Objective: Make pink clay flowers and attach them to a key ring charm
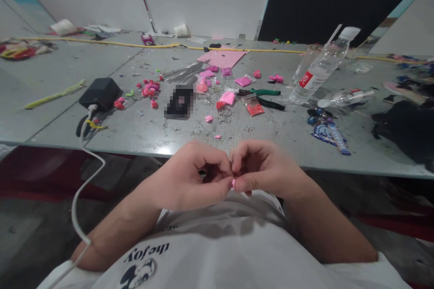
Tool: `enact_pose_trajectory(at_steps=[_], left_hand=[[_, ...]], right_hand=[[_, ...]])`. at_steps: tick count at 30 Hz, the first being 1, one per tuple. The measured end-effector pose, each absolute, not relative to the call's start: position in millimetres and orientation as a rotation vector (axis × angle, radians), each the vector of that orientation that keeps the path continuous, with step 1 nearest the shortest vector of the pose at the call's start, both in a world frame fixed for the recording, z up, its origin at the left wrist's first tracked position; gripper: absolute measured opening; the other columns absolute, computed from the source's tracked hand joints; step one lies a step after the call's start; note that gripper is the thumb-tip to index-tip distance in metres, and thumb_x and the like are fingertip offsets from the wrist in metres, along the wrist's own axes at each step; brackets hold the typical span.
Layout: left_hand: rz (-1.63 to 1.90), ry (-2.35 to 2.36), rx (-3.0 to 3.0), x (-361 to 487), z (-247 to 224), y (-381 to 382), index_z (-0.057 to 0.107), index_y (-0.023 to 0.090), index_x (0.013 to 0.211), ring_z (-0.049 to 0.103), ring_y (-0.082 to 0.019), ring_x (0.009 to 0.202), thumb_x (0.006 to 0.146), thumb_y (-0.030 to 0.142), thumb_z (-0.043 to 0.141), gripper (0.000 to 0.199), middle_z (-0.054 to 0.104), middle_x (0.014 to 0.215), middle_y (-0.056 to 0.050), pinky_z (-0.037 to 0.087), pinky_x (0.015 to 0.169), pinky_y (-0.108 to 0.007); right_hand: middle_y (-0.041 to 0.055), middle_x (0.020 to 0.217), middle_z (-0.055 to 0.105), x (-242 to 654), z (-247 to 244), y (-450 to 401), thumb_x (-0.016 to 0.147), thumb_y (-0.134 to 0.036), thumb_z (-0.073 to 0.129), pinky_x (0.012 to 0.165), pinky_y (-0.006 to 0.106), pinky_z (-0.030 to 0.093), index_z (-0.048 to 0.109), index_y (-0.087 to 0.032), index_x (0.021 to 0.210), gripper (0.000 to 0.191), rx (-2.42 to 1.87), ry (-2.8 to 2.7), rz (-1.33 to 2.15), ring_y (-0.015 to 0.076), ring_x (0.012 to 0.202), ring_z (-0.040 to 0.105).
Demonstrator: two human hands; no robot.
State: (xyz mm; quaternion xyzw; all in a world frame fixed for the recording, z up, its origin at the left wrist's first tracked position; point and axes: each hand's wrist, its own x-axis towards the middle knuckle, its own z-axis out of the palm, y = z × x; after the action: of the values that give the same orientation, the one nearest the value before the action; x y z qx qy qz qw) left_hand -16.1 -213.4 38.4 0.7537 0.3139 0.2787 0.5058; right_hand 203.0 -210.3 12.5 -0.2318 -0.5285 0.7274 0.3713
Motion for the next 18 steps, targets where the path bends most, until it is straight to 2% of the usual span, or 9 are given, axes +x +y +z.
enact_pose_trajectory(at_steps=[3,5,10,12,14,18], left_hand=[[0.702,0.737,1.807,-13.0,36.8,-210.4,0.075,0.020,0.079,0.052,-0.012,0.057,0.096,0.033,0.071,0.022,0.068,0.067,-0.001,0.040,0.053,-0.026],[0.723,0.746,1.810,-12.3,33.6,-204.4,0.077,0.020,0.083,0.057,-0.013,0.060,0.098,0.036,0.069,0.023,0.073,0.072,-0.004,0.043,0.055,-0.026],[0.940,1.118,2.123,-27.2,11.3,-168.8,0.076,0.020,0.084,0.060,-0.015,0.065,0.097,0.038,0.068,0.024,0.069,0.072,-0.003,0.047,0.062,-0.028],[0.982,1.287,2.329,-37.9,-0.8,-151.9,0.079,0.019,0.096,0.063,-0.017,0.072,0.094,0.040,0.070,0.023,0.072,0.083,-0.006,0.051,0.067,-0.030],[0.931,1.367,2.428,-46.2,-11.3,-139.3,0.081,0.019,0.110,0.066,-0.019,0.079,0.094,0.043,0.070,0.031,0.072,0.096,-0.008,0.055,0.074,-0.033],[0.804,1.289,2.485,-44.7,-25.4,-130.2,0.079,0.021,0.126,0.070,-0.021,0.088,0.100,0.046,0.067,0.038,0.069,0.113,-0.011,0.059,0.082,-0.035]], right_hand=[[-0.0046,0.071,0.067,200.3,1.5,-203.5,0.070,-0.030,0.102,0.046,0.019,0.051,0.069,-0.021,0.078,0.035,-0.485,-1.253,1.911,0.0088,0.054,0.061],[-0.0063,0.070,0.063,199.9,-3.9,-199.2,0.071,-0.033,0.101,0.046,0.019,0.049,0.067,-0.021,0.077,0.037,-0.418,-1.213,1.872,0.0073,0.051,0.058],[-0.0055,0.064,0.061,210.1,-16.4,-182.2,0.075,-0.047,0.098,0.046,0.021,0.046,0.068,-0.023,0.076,0.039,-0.552,-1.245,1.546,0.0100,0.054,0.057],[-0.0049,0.062,0.062,216.2,-22.2,-172.9,0.075,-0.052,0.097,0.047,0.023,0.045,0.066,-0.023,0.073,0.043,-0.676,-1.224,1.382,0.0100,0.053,0.055],[-0.0048,0.060,0.062,221.0,-27.2,-164.4,0.074,-0.057,0.097,0.047,0.024,0.044,0.065,-0.023,0.071,0.046,-0.766,-1.208,1.281,0.0098,0.052,0.053],[-0.0048,0.057,0.062,223.3,-32.9,-155.3,0.071,-0.061,0.097,0.048,0.024,0.045,0.066,-0.023,0.071,0.049,-0.873,-1.219,1.201,0.0102,0.050,0.053]])
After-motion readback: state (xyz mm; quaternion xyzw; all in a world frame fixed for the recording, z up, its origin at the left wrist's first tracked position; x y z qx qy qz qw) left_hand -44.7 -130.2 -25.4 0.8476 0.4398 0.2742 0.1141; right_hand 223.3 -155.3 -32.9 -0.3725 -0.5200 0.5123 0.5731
